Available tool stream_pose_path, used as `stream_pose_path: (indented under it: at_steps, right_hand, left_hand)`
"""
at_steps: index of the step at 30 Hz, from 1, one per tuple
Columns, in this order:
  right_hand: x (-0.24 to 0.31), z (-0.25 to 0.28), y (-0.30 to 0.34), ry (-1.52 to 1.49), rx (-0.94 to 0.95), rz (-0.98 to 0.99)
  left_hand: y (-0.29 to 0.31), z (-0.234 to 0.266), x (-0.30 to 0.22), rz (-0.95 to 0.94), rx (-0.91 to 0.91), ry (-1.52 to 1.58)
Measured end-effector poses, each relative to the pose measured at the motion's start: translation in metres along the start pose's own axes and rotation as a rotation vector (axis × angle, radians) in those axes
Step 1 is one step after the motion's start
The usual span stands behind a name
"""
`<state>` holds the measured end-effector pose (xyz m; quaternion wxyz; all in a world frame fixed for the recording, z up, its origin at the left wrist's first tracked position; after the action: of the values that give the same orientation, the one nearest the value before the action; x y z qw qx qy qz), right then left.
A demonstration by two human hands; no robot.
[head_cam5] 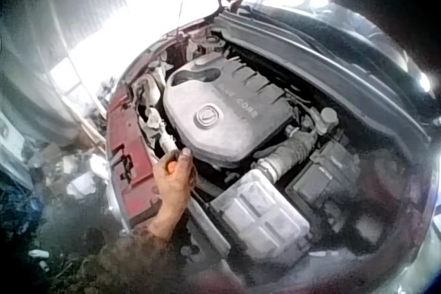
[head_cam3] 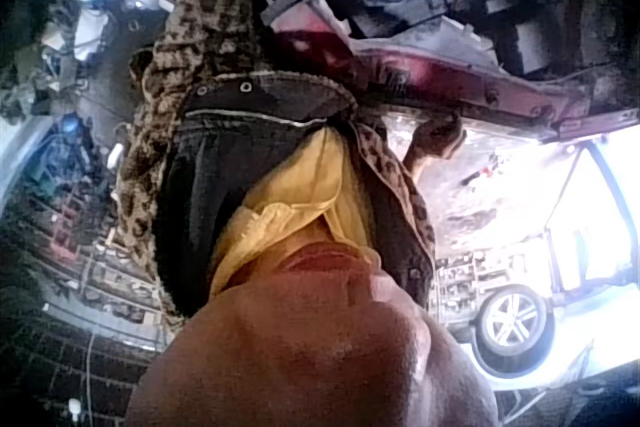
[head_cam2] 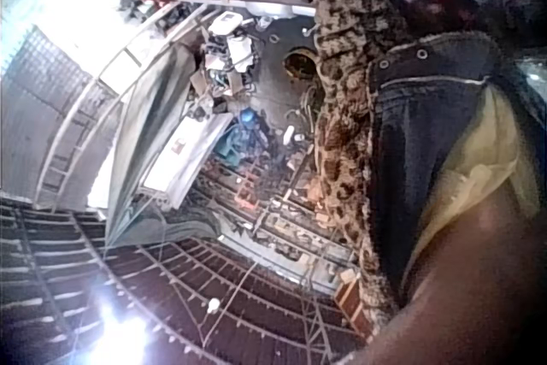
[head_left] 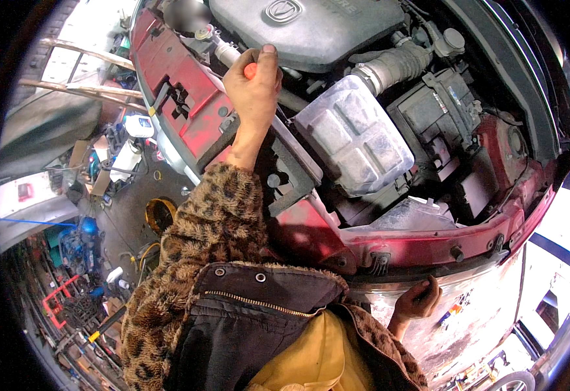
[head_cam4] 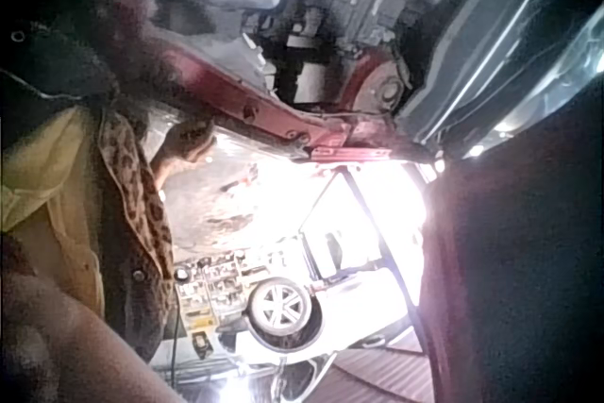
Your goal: The person removes the air filter housing cover, takes out the old air filter, and installs a new one. They then reassemble the housing, securing it with screws using a screwdriver.
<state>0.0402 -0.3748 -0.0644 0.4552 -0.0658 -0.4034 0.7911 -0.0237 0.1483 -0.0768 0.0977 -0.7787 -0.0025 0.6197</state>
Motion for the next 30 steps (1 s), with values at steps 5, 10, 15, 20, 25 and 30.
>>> stream_pose_path:
  at_steps: [5,10,15,20,25,30]
  right_hand:
    - [0.0,-0.002,0.0,-0.023,-0.003,-0.007]
    - [0.001,-0.001,0.0,-0.017,-0.004,-0.001]
    - [0.001,0.0,0.0,-0.001,-0.015,-0.011]
    - [-0.004,0.002,0.004,0.008,-0.013,-0.016]
    - [-0.006,0.0,0.003,-0.006,-0.017,-0.036]
    - [-0.006,0.0,0.002,-0.007,-0.005,-0.04]
  left_hand:
    - [-0.003,0.003,-0.003,-0.027,-0.075,-0.1]
    - [-0.006,0.006,-0.003,-0.147,-0.109,-0.195]
    - [0.014,-0.035,0.012,-0.013,0.299,-0.255]
    - [0.033,-0.057,0.011,0.063,0.665,-0.14]
    - [0.016,-0.033,0.004,0.103,0.322,-0.149]
    - [0.004,-0.011,0.009,0.053,0.122,-0.066]
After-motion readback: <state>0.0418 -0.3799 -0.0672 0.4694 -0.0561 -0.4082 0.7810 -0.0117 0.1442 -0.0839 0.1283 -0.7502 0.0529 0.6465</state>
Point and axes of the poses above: each hand's wrist, its own y-axis away from the middle knuckle, its own z-axis out of the back of the hand, x = y × z, the point moved 10 cm from there along -y, towards the middle knuckle, and after that the axes turned 12 degrees about -x, right-handed, at the moved point
